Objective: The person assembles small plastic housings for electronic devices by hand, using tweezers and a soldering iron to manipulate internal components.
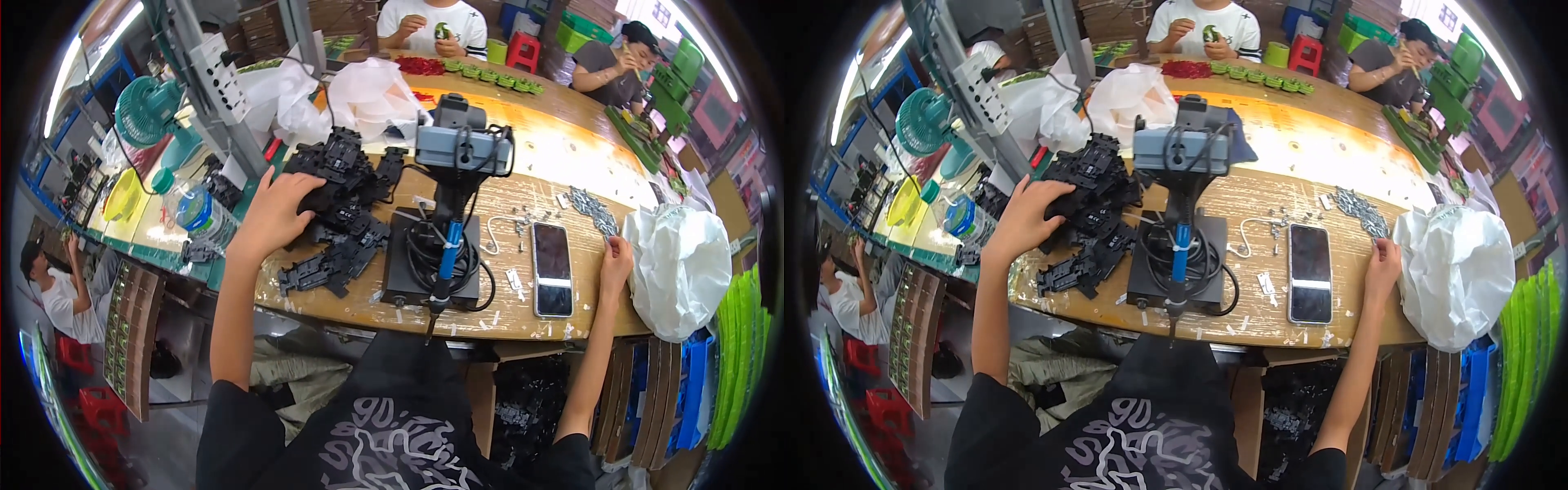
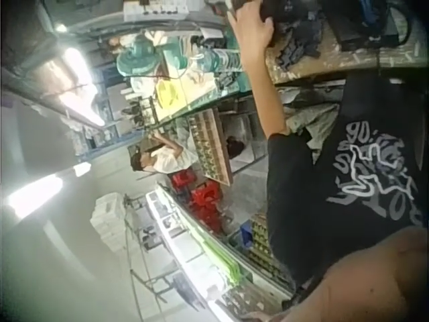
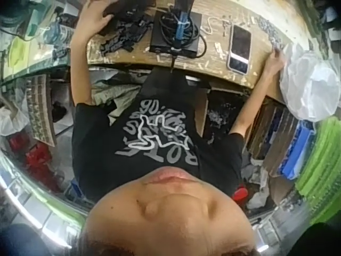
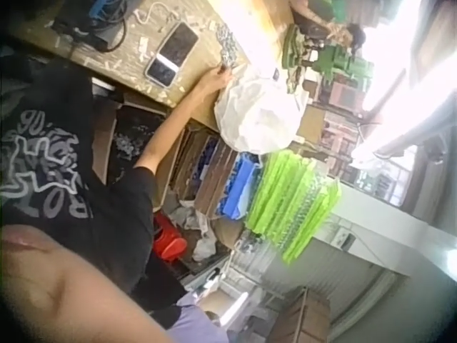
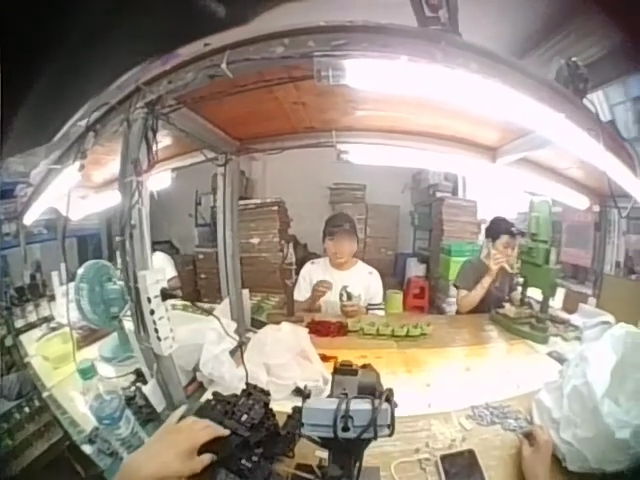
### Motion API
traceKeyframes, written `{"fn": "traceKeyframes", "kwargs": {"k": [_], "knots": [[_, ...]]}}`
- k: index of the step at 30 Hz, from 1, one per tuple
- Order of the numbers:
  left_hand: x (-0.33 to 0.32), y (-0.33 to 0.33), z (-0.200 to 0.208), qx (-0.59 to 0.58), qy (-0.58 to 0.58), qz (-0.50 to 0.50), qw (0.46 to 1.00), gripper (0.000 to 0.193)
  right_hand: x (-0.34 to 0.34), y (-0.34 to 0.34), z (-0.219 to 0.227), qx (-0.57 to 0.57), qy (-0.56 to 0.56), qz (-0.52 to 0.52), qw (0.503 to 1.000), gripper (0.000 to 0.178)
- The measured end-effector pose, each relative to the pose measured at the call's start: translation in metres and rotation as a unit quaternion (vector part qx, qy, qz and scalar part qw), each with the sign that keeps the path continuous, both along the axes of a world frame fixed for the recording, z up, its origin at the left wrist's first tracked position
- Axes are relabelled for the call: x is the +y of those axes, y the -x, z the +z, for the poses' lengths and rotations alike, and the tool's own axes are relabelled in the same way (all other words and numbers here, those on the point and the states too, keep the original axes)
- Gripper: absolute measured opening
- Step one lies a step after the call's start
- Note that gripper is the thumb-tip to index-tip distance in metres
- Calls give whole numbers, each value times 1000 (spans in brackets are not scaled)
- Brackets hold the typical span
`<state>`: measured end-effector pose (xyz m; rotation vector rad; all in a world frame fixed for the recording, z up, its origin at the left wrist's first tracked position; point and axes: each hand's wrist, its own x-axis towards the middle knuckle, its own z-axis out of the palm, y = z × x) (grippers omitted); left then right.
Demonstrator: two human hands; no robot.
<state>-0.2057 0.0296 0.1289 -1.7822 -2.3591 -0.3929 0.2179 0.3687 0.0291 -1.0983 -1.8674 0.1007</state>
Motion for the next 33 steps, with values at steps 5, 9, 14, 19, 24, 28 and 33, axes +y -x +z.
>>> {"fn": "traceKeyframes", "kwargs": {"k": [5,9,14,19,24,28,33], "knots": [[6,4,-4,-19,-27,-24,999,37,-3,0,2,35,19,-1,999,8],[6,-3,1,-33,-119,-18,992,31,-4,-1,4,67,31,7,997,9],[-2,-19,3,-95,-268,22,958,21,-1,-7,0,102,57,8,993,10],[-21,-45,-4,-178,-435,86,878,25,-3,-5,1,124,70,14,990,10],[-53,-78,-13,-373,-516,59,769,27,-3,-5,4,135,87,21,987,10],[-60,-101,-24,-445,-435,35,782,27,-3,-8,3,121,89,11,989,10],[-63,-124,-44,-568,-414,42,710,38,4,-13,-4,113,101,22,988,12]]}}
